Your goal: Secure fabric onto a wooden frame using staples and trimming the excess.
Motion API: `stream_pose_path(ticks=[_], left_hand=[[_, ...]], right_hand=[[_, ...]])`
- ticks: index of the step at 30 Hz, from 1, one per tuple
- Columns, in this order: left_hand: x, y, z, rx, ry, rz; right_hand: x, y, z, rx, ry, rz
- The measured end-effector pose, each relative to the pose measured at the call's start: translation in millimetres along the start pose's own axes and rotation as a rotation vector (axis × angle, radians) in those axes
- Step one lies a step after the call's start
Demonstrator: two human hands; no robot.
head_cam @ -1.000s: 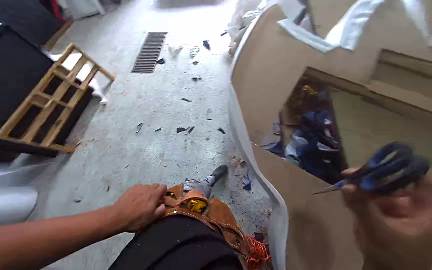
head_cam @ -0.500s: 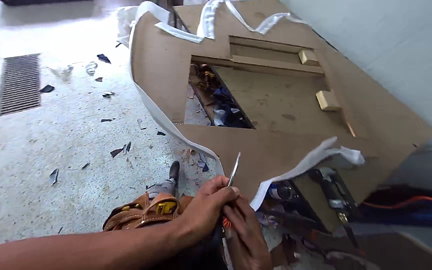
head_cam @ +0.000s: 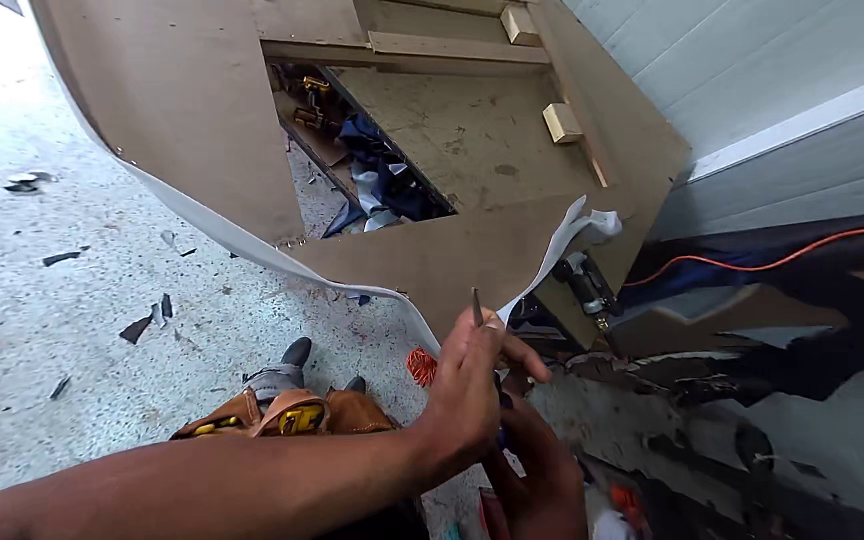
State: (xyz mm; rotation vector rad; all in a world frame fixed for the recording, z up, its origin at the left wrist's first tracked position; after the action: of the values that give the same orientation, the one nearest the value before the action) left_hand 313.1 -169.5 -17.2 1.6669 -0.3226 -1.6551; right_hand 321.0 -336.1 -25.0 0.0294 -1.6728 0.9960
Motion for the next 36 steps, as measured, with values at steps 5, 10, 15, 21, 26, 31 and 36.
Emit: stream_pose_path(ticks=[5,10,15,21,26,31,36], left_hand=[[-41.2,-96.7,-57.7,0.579,0.106,-0.716],[-13.2,-212.1,-133.0,0.756,0.196,-1.677],[-8.9,-209.6,-149.1,0.790,0.120,-1.709],[-11.0,-211.8,-148.0,0.820,0.192,-1.679],[-24.3,-224.3,-159.8,0.688,0.103,-1.648],[-51.5,-241.0,-161.3,0.369,0.158,-1.593],[-30.6,-130.1,-88.1,0.299,0.222,-1.384]], right_hand=[[50.4,-31.0,-59.7,0.072,0.070,0.559],[81.1,-28.8,-112.2,0.456,0.225,1.206],[87.1,31.4,-156.8,0.647,0.203,1.386],[73.7,72.6,-194.4,0.731,0.142,1.403],[85.8,52.0,-192.7,0.785,0.045,1.369],[78.3,-90.2,-170.9,0.521,0.113,1.388],[0.6,-194.2,-152.9,0.506,-0.044,1.380]])
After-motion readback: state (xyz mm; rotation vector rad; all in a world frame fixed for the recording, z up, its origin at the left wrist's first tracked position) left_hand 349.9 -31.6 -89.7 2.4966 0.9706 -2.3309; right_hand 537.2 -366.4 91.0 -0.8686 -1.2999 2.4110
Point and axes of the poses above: each hand's wrist, its own z-axis away from the middle knuckle, its own y-axis out of the palm, x = y × z, the point moved 1 cm from there along -z, towards the middle knuckle, and after that the axes turned 3 degrees about x, right-handed, at the moved point
